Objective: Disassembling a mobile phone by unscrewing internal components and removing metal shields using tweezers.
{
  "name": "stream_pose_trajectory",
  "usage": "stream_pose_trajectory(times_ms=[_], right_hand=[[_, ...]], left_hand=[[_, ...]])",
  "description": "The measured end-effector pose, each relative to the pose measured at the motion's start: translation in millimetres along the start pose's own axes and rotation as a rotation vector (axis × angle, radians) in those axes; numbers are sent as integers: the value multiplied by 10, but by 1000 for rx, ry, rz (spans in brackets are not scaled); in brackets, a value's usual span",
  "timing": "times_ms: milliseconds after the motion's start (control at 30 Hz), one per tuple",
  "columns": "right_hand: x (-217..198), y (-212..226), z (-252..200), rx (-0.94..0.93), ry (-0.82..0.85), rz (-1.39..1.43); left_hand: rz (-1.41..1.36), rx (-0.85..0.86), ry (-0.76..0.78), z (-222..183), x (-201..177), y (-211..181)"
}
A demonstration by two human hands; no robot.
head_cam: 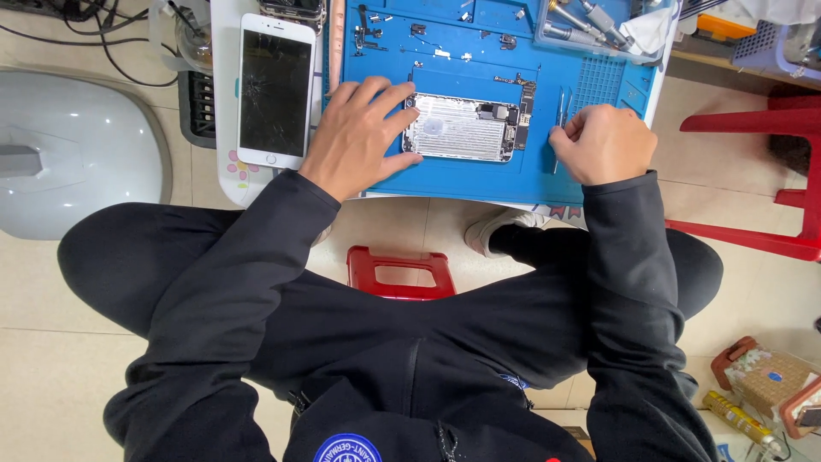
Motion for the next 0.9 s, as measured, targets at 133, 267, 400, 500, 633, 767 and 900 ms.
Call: stream_pose_trajectory(times_ms=[133, 267, 400, 500, 633, 767, 900], right_hand=[[-16, 7, -14, 7, 17, 19], [-38, 33, -31, -6, 28, 31], [-19, 19, -44, -6, 33, 47], [-11, 22, -45, -15, 7, 40], [-17, 31, -35, -33, -16, 43], [-13, 50, -57, -23, 16, 72], [-21, 47, -78, -8, 14, 76]], left_hand=[[-30, -32, -70, 71, -119, 120], [90, -132, -226, 119, -320, 330], [132, -251, -344, 179, -434, 505], [219, -293, -402, 290, -449, 563], [246, -299, -377, 450, -220, 706], [253, -295, -379, 556, -87, 736], [277, -321, -341, 604, -31, 743]])
Point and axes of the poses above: each hand's wrist, its own z-axis towards the middle knuckle, its own x-axis out of the palm, y = z × x, the point moved 7 cm from there along z, towards the middle knuckle, and after that the axes turned 6 degrees about y, right-handed, at the moved point
